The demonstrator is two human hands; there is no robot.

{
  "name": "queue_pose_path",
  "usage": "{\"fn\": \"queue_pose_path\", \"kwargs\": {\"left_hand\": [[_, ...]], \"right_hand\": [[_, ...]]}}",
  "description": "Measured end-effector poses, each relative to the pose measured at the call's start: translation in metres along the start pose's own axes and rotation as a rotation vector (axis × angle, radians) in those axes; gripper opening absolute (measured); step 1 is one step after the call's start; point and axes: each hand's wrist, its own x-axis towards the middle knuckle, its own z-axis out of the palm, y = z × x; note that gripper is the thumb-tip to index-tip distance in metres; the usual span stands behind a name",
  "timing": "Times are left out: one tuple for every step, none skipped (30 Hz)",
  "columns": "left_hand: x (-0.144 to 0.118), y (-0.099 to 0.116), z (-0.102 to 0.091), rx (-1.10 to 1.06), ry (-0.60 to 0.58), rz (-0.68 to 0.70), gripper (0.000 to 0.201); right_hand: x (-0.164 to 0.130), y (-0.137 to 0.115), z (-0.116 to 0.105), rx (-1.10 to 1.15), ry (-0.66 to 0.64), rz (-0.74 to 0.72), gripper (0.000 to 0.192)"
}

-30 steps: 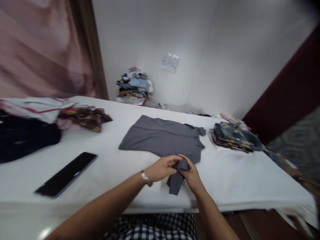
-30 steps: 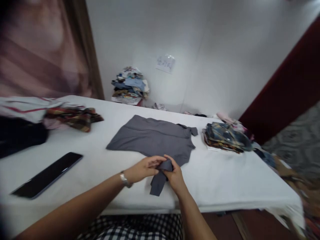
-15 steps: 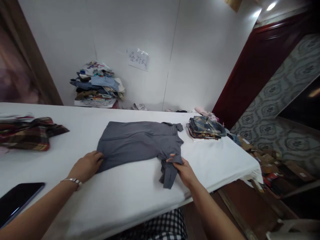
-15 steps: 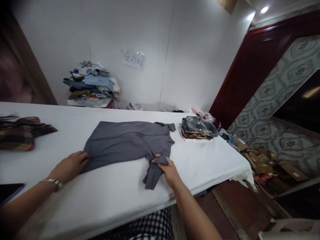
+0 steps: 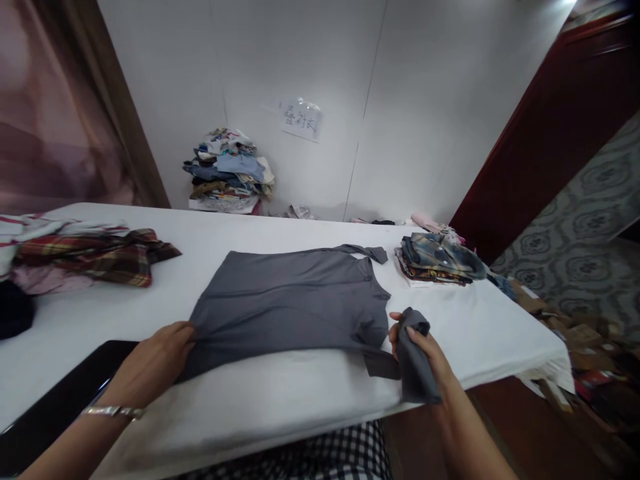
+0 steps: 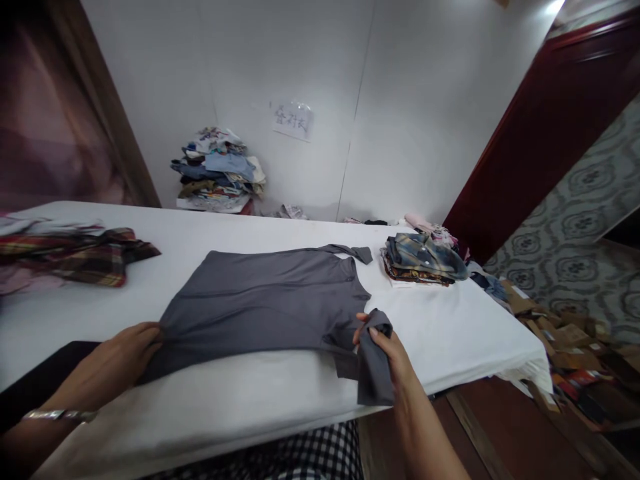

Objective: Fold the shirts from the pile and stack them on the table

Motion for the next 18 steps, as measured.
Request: {"fn": "queue_pose_path", "kwargs": {"left_hand": [[-0.003, 0.0, 0.003, -0.035, 0.04, 0.025, 0.042], [-0.006, -0.001, 0.006, -0.077, 0.068, 0.059, 0.044], [-0.009, -0.001, 0.008, -0.121, 0.081, 0.096, 0.047], [-0.012, -0.001, 0.011, -0.157, 0.076, 0.128, 0.05], [-0.015, -0.001, 0.013, -0.18, 0.055, 0.146, 0.054], [-0.018, -0.002, 0.015, -0.193, 0.028, 0.146, 0.056], [-0.02, -0.003, 0.017, -0.197, 0.002, 0.135, 0.055], [-0.021, -0.004, 0.018, -0.197, -0.017, 0.121, 0.053], [-0.022, -0.007, 0.019, -0.196, -0.031, 0.112, 0.049], [-0.023, -0.009, 0.02, -0.194, -0.038, 0.113, 0.045], [-0.023, -0.013, 0.021, -0.191, -0.034, 0.123, 0.043], [-0.023, -0.016, 0.022, -0.183, -0.017, 0.136, 0.041], [-0.023, -0.019, 0.024, -0.172, 0.006, 0.147, 0.042], [-0.023, -0.022, 0.025, -0.162, 0.035, 0.152, 0.043], [-0.023, -0.024, 0.026, -0.157, 0.057, 0.156, 0.043], [-0.023, -0.025, 0.027, -0.161, 0.069, 0.158, 0.042], [-0.024, -0.026, 0.026, -0.175, 0.069, 0.155, 0.04], [-0.025, -0.026, 0.025, -0.201, 0.061, 0.149, 0.037]], "right_hand": [[-0.001, -0.001, 0.001, -0.006, 0.008, -0.002, 0.05], [-0.002, 0.0, 0.003, -0.017, 0.025, 0.006, 0.049], [-0.003, 0.0, 0.005, -0.033, 0.038, 0.024, 0.05], [-0.003, 0.001, 0.007, -0.046, 0.042, 0.04, 0.051], [-0.003, 0.003, 0.009, -0.056, 0.038, 0.046, 0.052], [-0.002, 0.004, 0.011, -0.07, 0.025, 0.044, 0.053], [0.0, 0.005, 0.012, -0.101, 0.011, 0.036, 0.054], [0.003, 0.006, 0.012, -0.155, 0.006, 0.022, 0.054], [0.006, 0.006, 0.011, -0.229, 0.014, -0.003, 0.053], [0.009, 0.006, 0.01, -0.313, 0.037, -0.039, 0.052], [0.012, 0.006, 0.008, -0.392, 0.065, -0.081, 0.052], [0.014, 0.007, 0.006, -0.45, 0.092, -0.118, 0.051], [0.014, 0.007, 0.003, -0.478, 0.114, -0.143, 0.051], [0.014, 0.008, 0.001, -0.473, 0.122, -0.146, 0.052], [0.012, 0.01, -0.001, -0.443, 0.118, -0.128, 0.052], [0.008, 0.011, -0.003, -0.399, 0.106, -0.095, 0.052], [0.004, 0.012, -0.004, -0.353, 0.09, -0.059, 0.051], [0.0, 0.013, -0.004, -0.309, 0.074, -0.027, 0.05]]}}
